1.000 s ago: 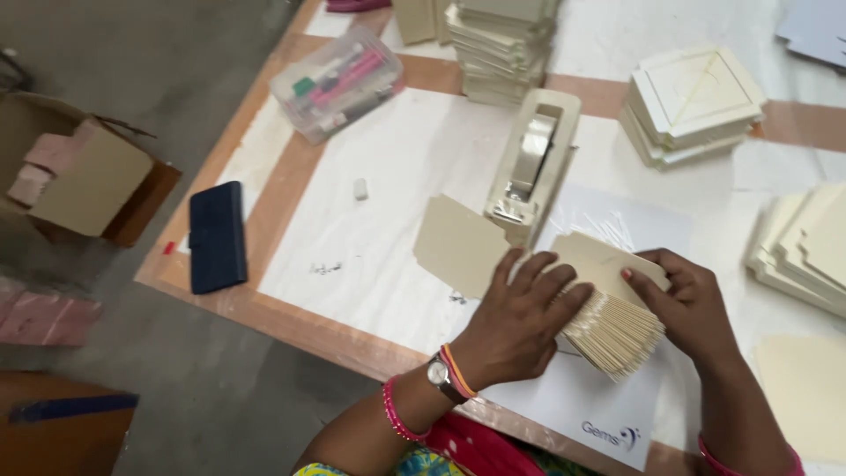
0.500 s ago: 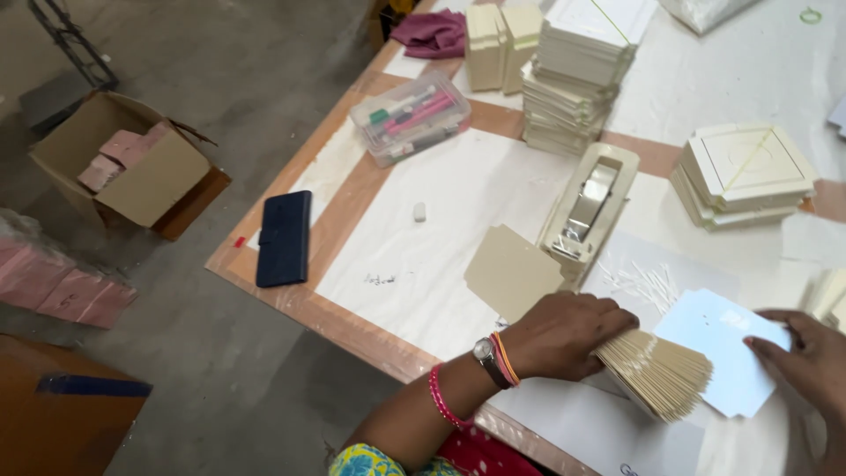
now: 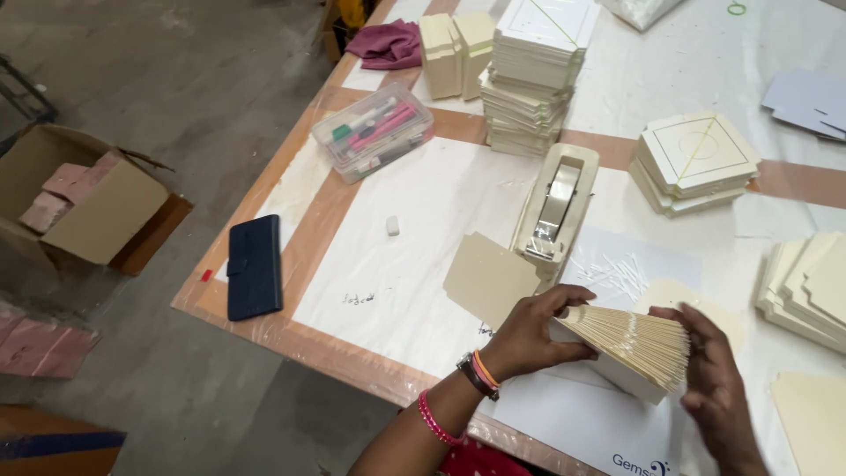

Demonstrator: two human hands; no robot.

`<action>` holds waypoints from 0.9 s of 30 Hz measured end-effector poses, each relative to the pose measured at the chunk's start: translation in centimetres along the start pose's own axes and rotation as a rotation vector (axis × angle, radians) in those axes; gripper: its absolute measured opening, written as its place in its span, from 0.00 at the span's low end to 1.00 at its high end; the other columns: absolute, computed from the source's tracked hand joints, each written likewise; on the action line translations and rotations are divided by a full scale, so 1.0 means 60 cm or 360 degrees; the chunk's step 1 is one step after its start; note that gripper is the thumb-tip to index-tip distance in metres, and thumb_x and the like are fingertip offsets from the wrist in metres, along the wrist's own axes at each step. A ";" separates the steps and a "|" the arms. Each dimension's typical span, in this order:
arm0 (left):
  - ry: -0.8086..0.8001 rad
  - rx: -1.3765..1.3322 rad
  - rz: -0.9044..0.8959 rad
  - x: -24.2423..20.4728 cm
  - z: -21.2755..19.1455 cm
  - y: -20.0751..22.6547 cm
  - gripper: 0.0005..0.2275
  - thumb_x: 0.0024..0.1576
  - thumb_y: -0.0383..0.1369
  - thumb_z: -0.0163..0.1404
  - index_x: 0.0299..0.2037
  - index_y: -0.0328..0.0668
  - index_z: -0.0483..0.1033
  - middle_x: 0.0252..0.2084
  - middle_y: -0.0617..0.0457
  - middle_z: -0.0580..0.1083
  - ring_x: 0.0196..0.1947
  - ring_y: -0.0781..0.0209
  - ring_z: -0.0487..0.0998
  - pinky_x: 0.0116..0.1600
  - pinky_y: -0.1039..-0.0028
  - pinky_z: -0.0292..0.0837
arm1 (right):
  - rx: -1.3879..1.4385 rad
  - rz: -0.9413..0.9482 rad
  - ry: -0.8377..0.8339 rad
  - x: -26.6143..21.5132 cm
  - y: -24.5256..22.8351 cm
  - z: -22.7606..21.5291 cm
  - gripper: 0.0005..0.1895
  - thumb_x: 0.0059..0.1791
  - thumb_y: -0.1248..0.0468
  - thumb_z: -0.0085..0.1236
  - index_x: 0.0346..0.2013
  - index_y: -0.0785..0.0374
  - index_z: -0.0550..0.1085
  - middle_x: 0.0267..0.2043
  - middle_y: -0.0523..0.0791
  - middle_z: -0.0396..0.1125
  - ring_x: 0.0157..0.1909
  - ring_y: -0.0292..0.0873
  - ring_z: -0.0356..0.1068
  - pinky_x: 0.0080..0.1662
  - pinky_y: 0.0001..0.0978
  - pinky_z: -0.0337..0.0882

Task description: The person assembles paper components by hand, folding and aligning small white cards and securing them with thin white strips.

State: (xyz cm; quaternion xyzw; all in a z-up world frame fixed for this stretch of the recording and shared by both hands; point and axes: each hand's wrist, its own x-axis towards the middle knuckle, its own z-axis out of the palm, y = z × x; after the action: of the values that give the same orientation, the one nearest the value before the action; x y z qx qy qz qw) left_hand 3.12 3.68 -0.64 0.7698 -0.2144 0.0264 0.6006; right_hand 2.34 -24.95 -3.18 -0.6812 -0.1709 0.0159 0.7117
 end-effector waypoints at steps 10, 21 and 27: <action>0.0271 -0.0967 -0.0234 -0.031 0.077 -0.047 0.38 0.48 0.28 0.68 0.70 0.34 0.61 0.59 0.47 0.71 0.63 0.55 0.72 0.68 0.66 0.71 | -0.0650 0.0096 0.0657 -0.031 0.006 0.121 0.57 0.38 0.68 0.70 0.76 0.63 0.49 0.66 0.54 0.60 0.66 0.50 0.64 0.64 0.42 0.70; 0.0222 -0.0581 -0.0130 -0.066 0.066 0.004 0.47 0.51 0.31 0.67 0.78 0.38 0.47 0.65 0.44 0.67 0.68 0.52 0.70 0.74 0.63 0.67 | -0.0867 0.0180 0.0414 -0.070 -0.028 0.111 0.55 0.39 0.72 0.67 0.75 0.63 0.45 0.63 0.53 0.60 0.63 0.49 0.67 0.59 0.40 0.72; 0.0215 -0.0529 -0.0173 -0.071 0.066 -0.016 0.53 0.49 0.31 0.68 0.80 0.37 0.40 0.69 0.40 0.64 0.71 0.48 0.66 0.76 0.61 0.62 | -0.0219 0.0035 0.0482 -0.077 -0.041 0.131 0.61 0.44 0.46 0.66 0.80 0.64 0.39 0.74 0.55 0.51 0.74 0.50 0.56 0.69 0.44 0.62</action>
State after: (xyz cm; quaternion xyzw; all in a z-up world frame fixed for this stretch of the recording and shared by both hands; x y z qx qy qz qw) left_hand -1.23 1.42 -3.88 0.6670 -0.1329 0.0098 0.7331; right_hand -4.60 -18.73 -1.70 -0.7248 -0.0549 -0.0910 0.6807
